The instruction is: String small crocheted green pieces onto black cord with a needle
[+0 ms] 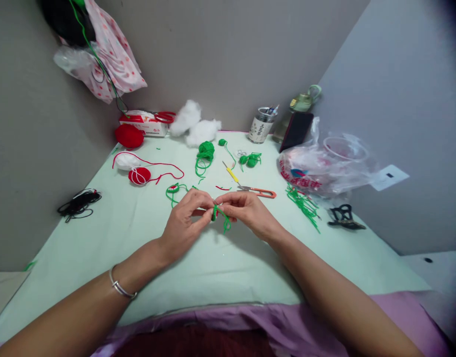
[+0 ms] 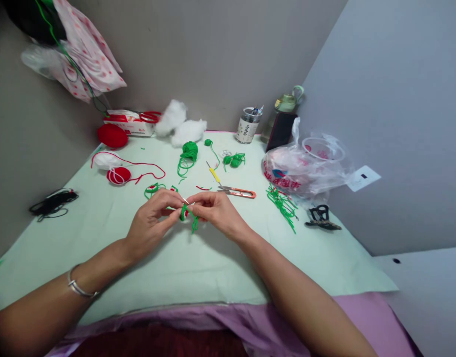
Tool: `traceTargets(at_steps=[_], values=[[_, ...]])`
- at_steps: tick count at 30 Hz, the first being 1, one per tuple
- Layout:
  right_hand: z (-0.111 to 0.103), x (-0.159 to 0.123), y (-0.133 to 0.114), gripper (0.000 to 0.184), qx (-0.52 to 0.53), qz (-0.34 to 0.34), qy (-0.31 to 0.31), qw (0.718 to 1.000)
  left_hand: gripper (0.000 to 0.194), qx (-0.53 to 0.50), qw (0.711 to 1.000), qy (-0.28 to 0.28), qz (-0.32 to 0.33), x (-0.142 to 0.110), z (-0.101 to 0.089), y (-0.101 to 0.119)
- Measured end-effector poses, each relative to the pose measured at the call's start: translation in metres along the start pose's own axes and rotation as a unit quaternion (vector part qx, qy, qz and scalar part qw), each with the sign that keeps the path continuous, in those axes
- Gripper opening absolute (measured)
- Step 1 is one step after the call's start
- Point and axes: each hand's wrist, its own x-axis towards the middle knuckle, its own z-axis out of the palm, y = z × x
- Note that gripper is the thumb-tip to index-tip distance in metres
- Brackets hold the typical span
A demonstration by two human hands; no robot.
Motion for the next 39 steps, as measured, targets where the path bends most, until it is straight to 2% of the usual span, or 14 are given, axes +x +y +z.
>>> traceTargets(at_steps=[10,15,24,33,36,39], values=[[0.001,-0.0014,0.0006,0.028,0.019,0.026,-0.042,0.999,0.008,0.028,1.0,-0.002,0.012,0.0006,-0.0003,-0.0008],[0.0047,-0.0017,0.0003,0.021,0.013,0.029,-0.007,0.999,0.008,0.025,1.0,-0.009,0.01,-0.0002,0.0001,0.0],[0.0067,-0.001,-0.0039,0.02,0.042,0.028,0.017,0.999,0.011,-0.051,0.997,0.006,-0.056,0.0009,-0.0007,0.0002],[0.0038,0.0024,0.0039,0.018,0.101,-0.005,0.026,0.995,0.009,-0.056,0.997,-0.044,-0.028,-0.0003,-0.0003,-0.0012],[0.0036,0.002,0.0051,0.017,0.119,-0.017,0.033,0.992,0.005,-0.11,0.991,-0.052,-0.057,0.0007,0.0005,0.0014],[0.0035,0.001,0.0052,0.014,0.129,-0.031,0.026,0.991,0.016,-0.168,0.978,-0.045,-0.119,0.0033,0.0004,0.0047]])
